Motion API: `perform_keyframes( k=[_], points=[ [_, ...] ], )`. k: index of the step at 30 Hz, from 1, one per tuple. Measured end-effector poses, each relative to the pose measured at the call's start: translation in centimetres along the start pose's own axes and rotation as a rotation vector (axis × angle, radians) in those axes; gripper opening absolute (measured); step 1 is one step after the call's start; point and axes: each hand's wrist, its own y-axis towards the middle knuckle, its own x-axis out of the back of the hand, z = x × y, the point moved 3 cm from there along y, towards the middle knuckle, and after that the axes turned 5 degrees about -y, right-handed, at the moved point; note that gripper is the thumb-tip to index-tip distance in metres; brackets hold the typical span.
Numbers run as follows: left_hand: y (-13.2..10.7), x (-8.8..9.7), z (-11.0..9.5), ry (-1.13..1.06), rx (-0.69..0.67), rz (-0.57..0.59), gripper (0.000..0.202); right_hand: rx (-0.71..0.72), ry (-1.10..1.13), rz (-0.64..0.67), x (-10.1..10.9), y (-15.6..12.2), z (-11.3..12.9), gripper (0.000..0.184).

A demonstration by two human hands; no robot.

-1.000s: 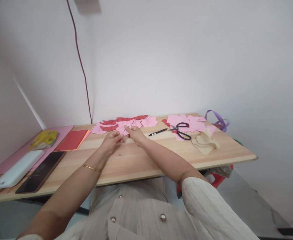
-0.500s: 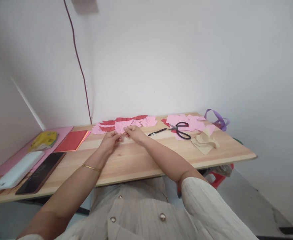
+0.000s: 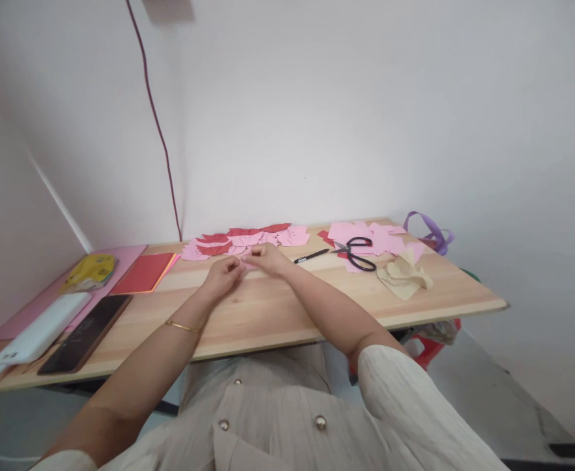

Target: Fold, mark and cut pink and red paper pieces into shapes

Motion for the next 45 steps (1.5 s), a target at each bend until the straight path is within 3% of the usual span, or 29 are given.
perform_keyframes(
  k=[4,9,16,22,25,28,31,34,40,45],
  points=[
    [0.1,0.0,-0.2,0.037,-0.049,0.007,0.015,-0.023,-0.036,-0.076,0.5,0.0,0.0,0.050],
    [0.1,-0.1,0.4,0.109,-0.049,0.020,0.015,-0.101,0.140,-0.119,1.1,0.1,-0.2,0.044],
    [0.1,-0.2,0.6,0.216,-0.092,0.063,0.016,0.078,-0.051,0.077,0.5,0.0,0.6,0.026],
    [0.3,0.0,0.6,0.281,-0.190,0.016,0.013,0.025,-0.054,-0.033,0.8,0.2,0.4,0.049],
    [0.5,0.2,1.3,0.146,-0.075,-0.052,0.017,-0.042,0.127,-0.185,1.8,0.5,0.1,0.048],
    [0.7,0.1,2.2,-0.172,0.107,-0.127,0.022,-0.096,0.245,-0.292,2.4,0.8,-0.4,0.047],
    [0.6,-0.3,2.5,-0.509,0.229,-0.163,0.025,-0.125,0.271,-0.186,1.5,0.7,-0.8,0.041],
    [0.4,-0.8,2.3,-0.699,0.287,-0.152,0.029,-0.057,0.177,-0.076,-0.2,0.4,-0.7,0.031],
    [0.3,-1.1,1.7,-0.755,0.274,-0.122,0.029,-0.028,-0.045,-0.146,-1.0,0.2,0.0,0.033],
    [0.4,-0.7,1.9,-0.748,0.295,-0.153,0.030,-0.062,0.007,-0.167,-0.1,0.4,0.0,0.038]
  ],
)
